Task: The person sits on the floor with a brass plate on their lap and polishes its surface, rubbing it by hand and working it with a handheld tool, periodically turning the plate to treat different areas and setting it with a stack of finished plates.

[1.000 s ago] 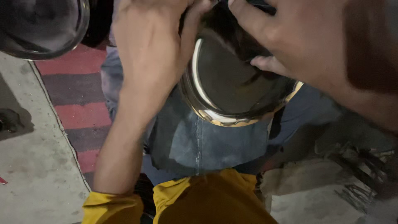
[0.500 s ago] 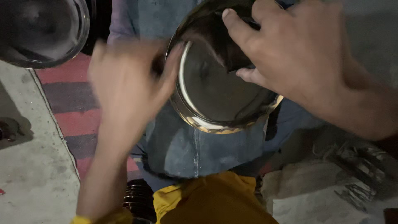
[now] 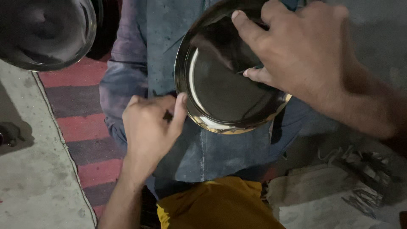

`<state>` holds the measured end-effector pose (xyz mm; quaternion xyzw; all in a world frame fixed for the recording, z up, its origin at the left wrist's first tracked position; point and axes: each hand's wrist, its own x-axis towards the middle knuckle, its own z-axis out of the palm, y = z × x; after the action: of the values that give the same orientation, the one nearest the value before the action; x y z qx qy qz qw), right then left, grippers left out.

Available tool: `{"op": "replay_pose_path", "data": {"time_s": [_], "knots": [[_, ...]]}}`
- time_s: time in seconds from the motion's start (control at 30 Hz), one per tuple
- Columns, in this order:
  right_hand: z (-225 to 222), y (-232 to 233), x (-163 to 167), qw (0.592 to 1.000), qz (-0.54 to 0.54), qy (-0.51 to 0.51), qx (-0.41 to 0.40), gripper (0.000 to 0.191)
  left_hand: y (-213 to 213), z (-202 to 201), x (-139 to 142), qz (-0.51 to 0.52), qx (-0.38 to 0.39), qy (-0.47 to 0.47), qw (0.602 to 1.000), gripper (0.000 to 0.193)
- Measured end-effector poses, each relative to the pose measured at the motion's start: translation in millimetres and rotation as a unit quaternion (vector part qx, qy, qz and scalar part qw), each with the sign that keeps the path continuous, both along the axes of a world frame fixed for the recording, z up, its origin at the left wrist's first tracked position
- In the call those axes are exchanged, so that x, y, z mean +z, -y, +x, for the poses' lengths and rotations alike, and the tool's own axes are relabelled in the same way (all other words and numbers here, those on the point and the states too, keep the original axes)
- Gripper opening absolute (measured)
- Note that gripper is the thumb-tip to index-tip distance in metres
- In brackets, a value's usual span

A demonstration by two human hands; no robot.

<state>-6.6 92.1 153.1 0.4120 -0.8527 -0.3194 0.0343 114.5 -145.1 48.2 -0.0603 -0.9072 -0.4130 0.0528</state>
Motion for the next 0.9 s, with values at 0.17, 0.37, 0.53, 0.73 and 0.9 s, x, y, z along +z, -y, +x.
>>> {"op": "replay_pose_path", "data": {"time_s": [0.17, 0.37, 0.53, 0.73, 0.9], "knots": [[4, 0, 6, 0.999, -0.048, 0.015, -0.011, 0.096, -10, -52, 20, -0.169, 0.012, -0.113, 0.979, 0.036], [9, 1, 9, 0.998, -0.061, -0.002, 0.002, 0.095, -26, -115, 23, -0.085, -0.015, -0.266, 0.960, 0.025], [4, -1, 2, 0.996, -0.056, 0.045, -0.043, 0.098, -10, -47, 2, -0.084, 0.031, -0.100, 0.991, 0.041], [7, -5, 4, 0.997, -0.081, 0.007, -0.019, 0.096, -12, -2, 5, -0.071, 0.008, -0.040, 0.997, 0.037], [13, -4, 13, 0.998, -0.055, 0.010, -0.033, 0.096, -28, -78, 13, -0.187, 0.039, -0.241, 0.951, 0.034]]}}
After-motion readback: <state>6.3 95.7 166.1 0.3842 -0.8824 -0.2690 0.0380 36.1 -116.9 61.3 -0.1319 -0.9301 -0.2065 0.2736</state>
